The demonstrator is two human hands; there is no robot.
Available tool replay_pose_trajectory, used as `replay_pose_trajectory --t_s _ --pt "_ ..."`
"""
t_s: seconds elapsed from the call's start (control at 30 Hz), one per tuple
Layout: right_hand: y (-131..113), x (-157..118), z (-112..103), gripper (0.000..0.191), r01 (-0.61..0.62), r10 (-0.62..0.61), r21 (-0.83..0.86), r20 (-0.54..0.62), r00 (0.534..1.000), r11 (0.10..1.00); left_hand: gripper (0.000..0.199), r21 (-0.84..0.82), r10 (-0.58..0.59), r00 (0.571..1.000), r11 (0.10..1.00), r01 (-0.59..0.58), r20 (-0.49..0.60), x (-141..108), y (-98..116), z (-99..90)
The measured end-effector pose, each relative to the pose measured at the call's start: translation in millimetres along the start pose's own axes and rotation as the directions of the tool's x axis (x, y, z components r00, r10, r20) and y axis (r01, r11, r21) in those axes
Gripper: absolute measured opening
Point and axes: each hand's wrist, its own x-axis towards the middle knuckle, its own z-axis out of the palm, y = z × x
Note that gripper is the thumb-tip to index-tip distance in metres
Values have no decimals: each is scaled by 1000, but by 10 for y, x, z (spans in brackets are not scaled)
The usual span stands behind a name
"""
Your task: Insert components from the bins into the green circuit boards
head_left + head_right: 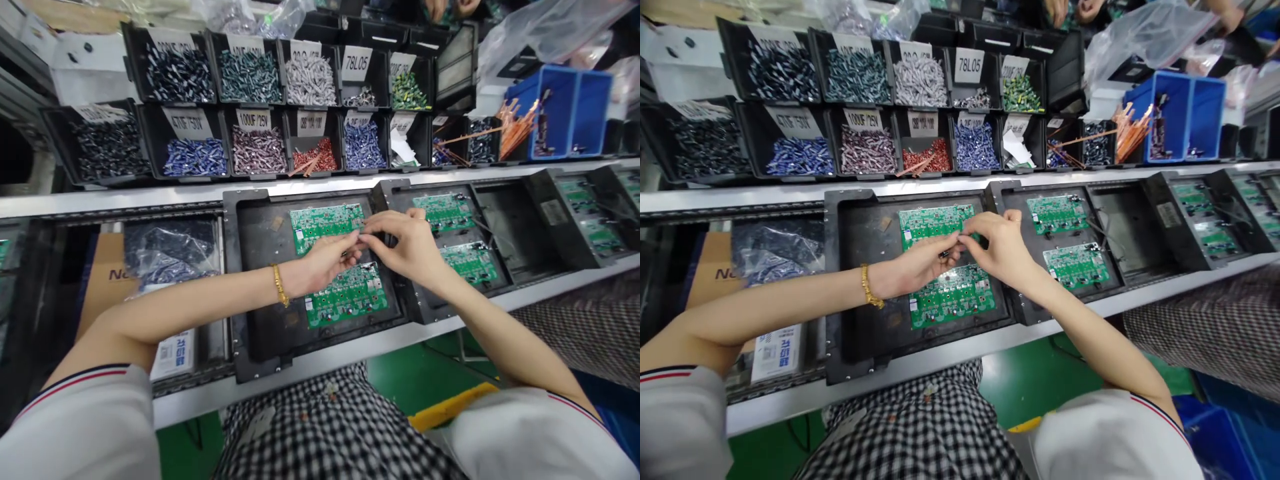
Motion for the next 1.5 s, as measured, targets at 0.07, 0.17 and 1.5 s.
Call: replay_pose_trajectory --t_s 0.07,0.17,1.5 --pt "49 -177 -17 15 16 -15 -73 18 1000 997 28 6 -52 999 999 52 -7 -73 -51 -12" --pt "187 -449 59 12 43 -32 -130 85 996 991 28 62 -137 989 988 141 -55 -185 -179 -78" --pt "-28 -656 -16 18 119 -119 -64 -5 993 991 37 207 69 987 973 -98 143 -210 -557 123"
